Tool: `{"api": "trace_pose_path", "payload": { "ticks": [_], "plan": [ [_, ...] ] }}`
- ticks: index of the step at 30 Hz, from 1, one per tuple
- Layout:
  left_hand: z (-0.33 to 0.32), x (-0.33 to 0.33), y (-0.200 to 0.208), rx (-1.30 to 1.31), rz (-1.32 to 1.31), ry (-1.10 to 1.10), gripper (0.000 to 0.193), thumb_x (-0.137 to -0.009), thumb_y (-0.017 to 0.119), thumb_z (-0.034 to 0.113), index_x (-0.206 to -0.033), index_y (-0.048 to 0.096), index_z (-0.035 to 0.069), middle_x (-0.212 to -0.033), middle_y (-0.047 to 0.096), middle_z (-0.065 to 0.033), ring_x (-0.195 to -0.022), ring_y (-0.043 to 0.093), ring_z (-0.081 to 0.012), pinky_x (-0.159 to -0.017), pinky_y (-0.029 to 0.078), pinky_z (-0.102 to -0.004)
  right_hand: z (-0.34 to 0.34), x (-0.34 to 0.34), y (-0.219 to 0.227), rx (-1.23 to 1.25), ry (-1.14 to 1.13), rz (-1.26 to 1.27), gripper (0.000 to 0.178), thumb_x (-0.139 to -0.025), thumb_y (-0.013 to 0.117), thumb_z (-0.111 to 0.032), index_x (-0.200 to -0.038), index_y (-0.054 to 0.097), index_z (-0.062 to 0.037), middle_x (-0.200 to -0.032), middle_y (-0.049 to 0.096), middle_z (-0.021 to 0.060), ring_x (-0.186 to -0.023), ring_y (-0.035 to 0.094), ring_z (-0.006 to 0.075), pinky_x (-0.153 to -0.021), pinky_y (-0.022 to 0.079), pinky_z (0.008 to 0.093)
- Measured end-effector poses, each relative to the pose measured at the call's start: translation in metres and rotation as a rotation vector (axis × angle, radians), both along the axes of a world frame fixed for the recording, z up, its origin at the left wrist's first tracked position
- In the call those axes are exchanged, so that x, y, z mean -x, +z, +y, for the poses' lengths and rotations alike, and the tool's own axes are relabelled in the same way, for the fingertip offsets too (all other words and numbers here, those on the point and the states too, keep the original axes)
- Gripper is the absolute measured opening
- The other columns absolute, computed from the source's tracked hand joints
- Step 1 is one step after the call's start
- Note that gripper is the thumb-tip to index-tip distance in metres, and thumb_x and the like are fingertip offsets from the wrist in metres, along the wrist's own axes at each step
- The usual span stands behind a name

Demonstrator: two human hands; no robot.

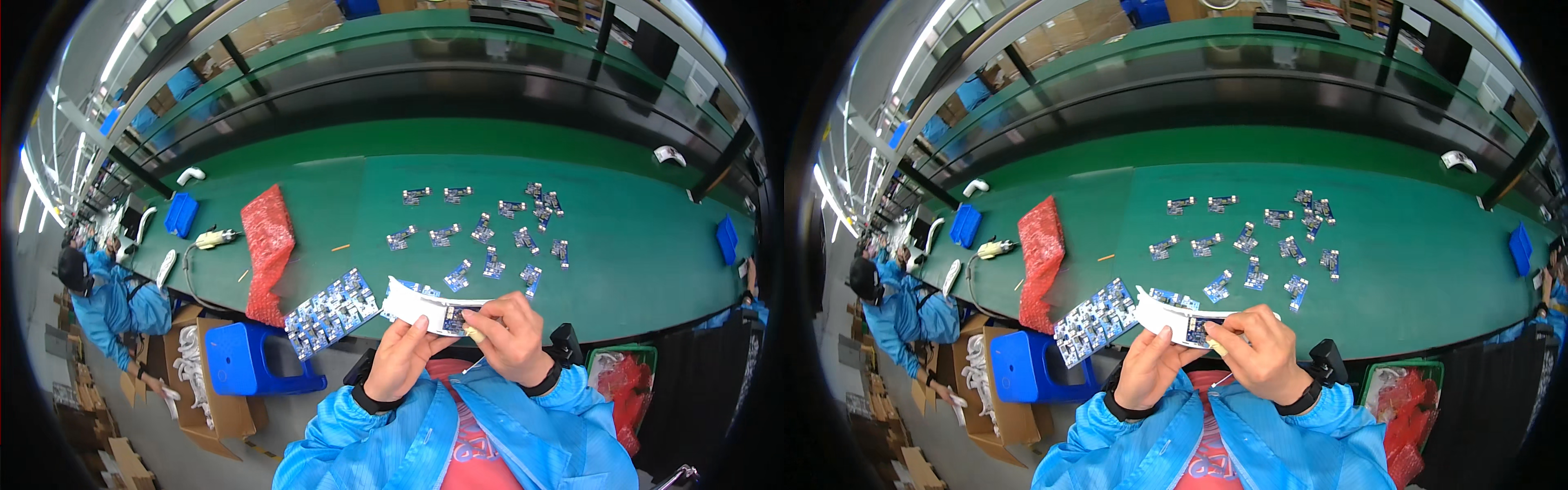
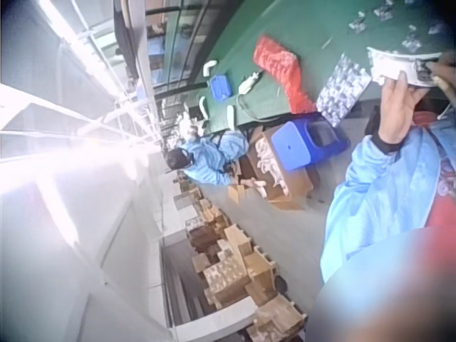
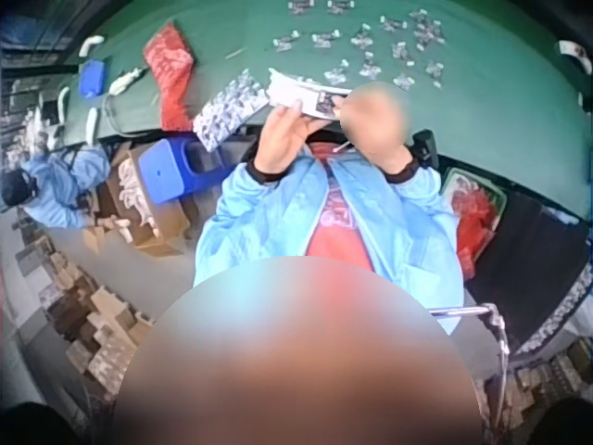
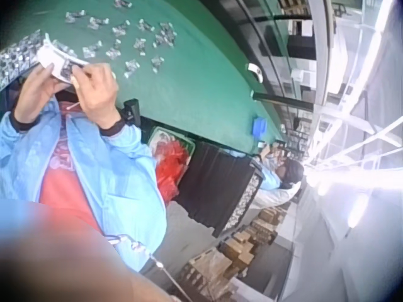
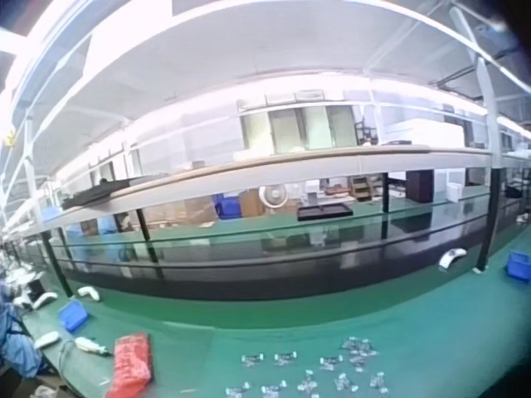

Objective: Assembling and inspecting small circuit board components at a factory workbench.

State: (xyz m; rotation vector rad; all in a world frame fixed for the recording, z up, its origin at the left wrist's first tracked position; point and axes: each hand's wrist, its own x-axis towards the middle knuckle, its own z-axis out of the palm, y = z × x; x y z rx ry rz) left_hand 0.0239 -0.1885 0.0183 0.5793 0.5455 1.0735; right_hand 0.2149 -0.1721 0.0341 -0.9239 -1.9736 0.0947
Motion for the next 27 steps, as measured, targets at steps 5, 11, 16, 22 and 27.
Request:
{"api": "trace_pose_path", "payload": {
  "ticks": [5, 11, 16, 22, 27],
  "plan": [
    [0.008, -0.002, -0.011, 0.051, 0.000, -0.055, 0.036, -0.102, 0.035, 0.017, -0.134, 0.039, 0.000, -0.133, 0.049, -0.0155, -0.123, 0.049, -0.0282, -0.103, 0.042, -0.0479, 0.002, 0.010, -0.003, -0.013, -0.064, -0.050, 0.041, -0.058, 0.070, -0.001, -0.099, 0.068, -0.0041, -0.084, 0.059, 0.0061, -0.072, 0.058, 0.0228, -0.053, 0.047, 0.0319],
    [0.019, 0.002, -0.016, 0.068, -0.061, -0.072, 0.034, -0.103, 0.034, 0.017, -0.131, 0.043, 0.000, -0.128, 0.053, -0.0123, -0.118, 0.053, -0.0225, -0.103, 0.044, -0.0432, 0.008, 0.021, -0.011, 0.033, -0.086, -0.065, 0.035, -0.062, 0.073, -0.003, -0.096, 0.069, -0.0055, -0.082, 0.057, 0.0058, -0.068, 0.056, 0.0228, -0.052, 0.045, 0.0327],
    [0.024, 0.006, -0.018, 0.083, -0.057, -0.082, 0.034, -0.104, 0.034, 0.018, -0.130, 0.044, 0.000, -0.127, 0.054, -0.0126, -0.118, 0.054, -0.0221, -0.102, 0.044, -0.0426, 0.014, 0.024, -0.013, 0.049, -0.101, -0.095, 0.035, -0.063, 0.073, -0.003, -0.097, 0.067, -0.0054, -0.082, 0.057, 0.0059, -0.069, 0.056, 0.0233, -0.052, 0.045, 0.0322],
    [0.029, 0.008, -0.021, 0.088, -0.017, -0.090, 0.034, -0.103, 0.035, 0.019, -0.130, 0.045, 0.001, -0.126, 0.054, -0.0125, -0.116, 0.055, -0.0229, -0.100, 0.045, -0.0432, 0.021, 0.025, -0.018, 0.049, -0.043, -0.072, 0.035, -0.063, 0.073, -0.003, -0.097, 0.066, -0.0045, -0.082, 0.057, 0.0059, -0.069, 0.056, 0.0234, -0.052, 0.045, 0.0323],
    [0.027, 0.006, -0.023, 0.081, 0.044, -0.088, 0.033, -0.102, 0.036, 0.017, -0.128, 0.048, 0.000, -0.124, 0.057, -0.0128, -0.114, 0.056, -0.0235, -0.098, 0.047, -0.0440, 0.018, 0.024, -0.018, 0.070, -0.042, -0.085, 0.036, -0.062, 0.073, -0.003, -0.097, 0.066, -0.0042, -0.082, 0.057, 0.0060, -0.069, 0.056, 0.0238, -0.052, 0.045, 0.0324]
  ]
}}
